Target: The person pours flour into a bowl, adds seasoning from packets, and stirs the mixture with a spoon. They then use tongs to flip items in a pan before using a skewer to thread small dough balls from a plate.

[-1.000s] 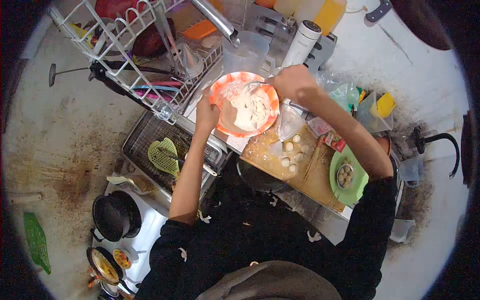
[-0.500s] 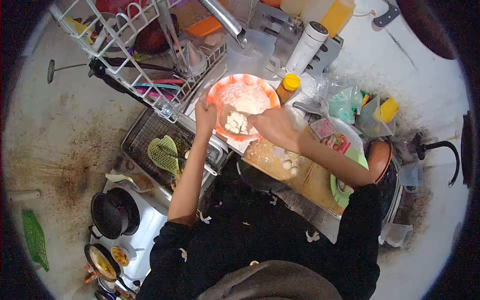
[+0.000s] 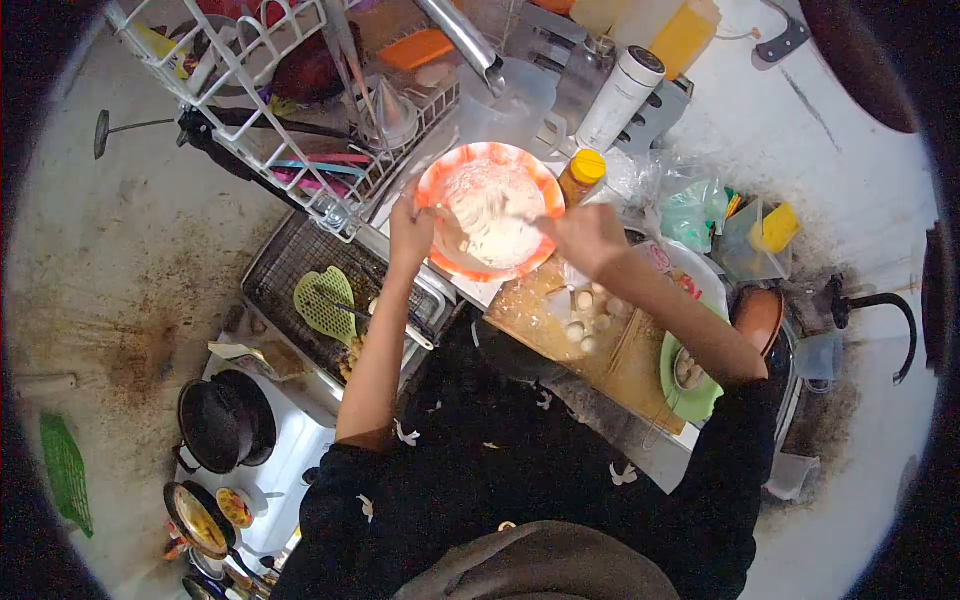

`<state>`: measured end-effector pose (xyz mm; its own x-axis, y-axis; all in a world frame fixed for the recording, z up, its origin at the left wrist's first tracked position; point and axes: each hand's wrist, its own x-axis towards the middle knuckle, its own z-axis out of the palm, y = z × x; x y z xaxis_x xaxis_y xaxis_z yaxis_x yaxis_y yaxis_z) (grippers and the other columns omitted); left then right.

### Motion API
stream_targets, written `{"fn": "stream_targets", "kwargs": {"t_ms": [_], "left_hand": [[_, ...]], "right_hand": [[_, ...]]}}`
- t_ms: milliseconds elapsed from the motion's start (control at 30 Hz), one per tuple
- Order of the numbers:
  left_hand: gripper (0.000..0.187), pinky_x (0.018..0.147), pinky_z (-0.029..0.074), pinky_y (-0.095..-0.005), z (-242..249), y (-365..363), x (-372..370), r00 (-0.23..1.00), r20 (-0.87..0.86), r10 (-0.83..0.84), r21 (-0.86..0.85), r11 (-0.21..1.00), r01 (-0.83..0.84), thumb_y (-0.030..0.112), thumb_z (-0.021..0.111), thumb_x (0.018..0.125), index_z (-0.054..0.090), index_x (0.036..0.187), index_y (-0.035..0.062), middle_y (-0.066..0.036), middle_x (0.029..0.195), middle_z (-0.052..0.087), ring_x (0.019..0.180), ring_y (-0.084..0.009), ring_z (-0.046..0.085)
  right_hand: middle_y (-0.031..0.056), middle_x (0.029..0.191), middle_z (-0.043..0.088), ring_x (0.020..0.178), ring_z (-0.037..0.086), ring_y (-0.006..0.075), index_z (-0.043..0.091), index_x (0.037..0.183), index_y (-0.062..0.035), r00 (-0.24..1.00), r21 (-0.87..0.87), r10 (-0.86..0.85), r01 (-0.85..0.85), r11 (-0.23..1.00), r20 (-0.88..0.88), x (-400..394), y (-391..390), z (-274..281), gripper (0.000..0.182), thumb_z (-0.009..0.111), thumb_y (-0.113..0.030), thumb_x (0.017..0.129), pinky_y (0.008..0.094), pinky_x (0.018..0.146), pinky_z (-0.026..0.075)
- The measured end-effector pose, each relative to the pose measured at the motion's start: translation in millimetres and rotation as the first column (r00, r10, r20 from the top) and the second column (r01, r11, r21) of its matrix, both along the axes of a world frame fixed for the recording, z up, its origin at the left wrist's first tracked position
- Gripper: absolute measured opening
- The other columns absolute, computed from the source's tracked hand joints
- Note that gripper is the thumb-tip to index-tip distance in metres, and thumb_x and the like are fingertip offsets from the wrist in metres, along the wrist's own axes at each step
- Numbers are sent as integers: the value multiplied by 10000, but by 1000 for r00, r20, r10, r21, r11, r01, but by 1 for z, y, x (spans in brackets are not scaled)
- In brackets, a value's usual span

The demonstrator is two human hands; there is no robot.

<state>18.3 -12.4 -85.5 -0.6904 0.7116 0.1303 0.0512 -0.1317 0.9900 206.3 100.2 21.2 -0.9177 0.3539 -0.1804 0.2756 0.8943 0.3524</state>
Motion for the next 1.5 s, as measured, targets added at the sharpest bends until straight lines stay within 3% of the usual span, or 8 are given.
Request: {"fn": "stream_targets", "kwargs": {"t_ms": [33,200,367,467,867,1033,1333,1500], "left_hand": [[510,916,331,-271,-3,0,-1,1000,-2,-1,1,1000,1,-68,385,686,398,1195,-54,-205,1116,509,1077,-247,470],[501,790,416,-274,-4,4,0,928,-357,106,85,993,-81,-75,363,682,411,1180,-47,-186,1035,545,918,-203,543],[482,721,432,-258,-10,4,3,980,-150,131,14,991,-130,-71,361,686,426,1163,-43,-166,964,559,819,-160,545],[478,738,428,-265,-17,5,-1,992,-51,114,-6,993,-115,-67,361,689,426,1163,-44,-177,964,559,836,-178,548],[519,845,400,-333,-12,5,-2,931,-317,179,-84,973,-216,-38,374,648,413,1166,-62,-265,1037,530,990,-325,527],[509,859,378,-294,-9,7,-1,912,-322,255,-123,944,-307,-21,400,660,405,1164,-93,-202,1094,518,976,-240,513],[519,913,344,-346,-15,-7,1,942,-300,150,-87,979,-183,92,502,754,332,1238,13,-179,1186,430,1061,-263,454],[395,893,354,-322,10,-68,56,834,-317,451,115,891,-438,122,555,780,414,1130,5,-158,1095,486,1048,-219,464]], "right_hand": [[33,552,546,531,580,150,578,944,-147,944,-44,-104,95,994,-313,-4,14,-12,198,473,-173,778,320,429,450],[35,554,552,486,569,174,568,1045,-142,971,159,133,-102,982,-200,-28,14,-18,301,478,-142,757,296,408,443],[36,531,540,473,565,189,532,1127,-152,921,-1,245,-258,966,-302,-26,-32,12,395,484,-109,737,290,410,445],[47,538,548,468,564,197,567,1070,-154,950,-18,286,-290,957,-129,-9,-25,25,361,507,-130,715,303,417,447],[63,561,575,551,598,204,625,689,-117,885,159,289,-246,956,-366,-18,1,-16,79,550,-109,664,328,464,455],[91,633,603,604,610,223,625,732,-92,989,19,150,-149,989,-3,-15,-13,42,113,523,-74,687,344,495,463],[131,697,577,658,585,260,574,1027,-146,959,-69,204,-221,973,-198,-6,14,-7,278,452,-182,779,373,554,452],[102,769,564,721,568,280,591,1003,-164,960,101,275,-269,958,-51,-8,10,10,267,473,-212,769,383,575,448]]}}
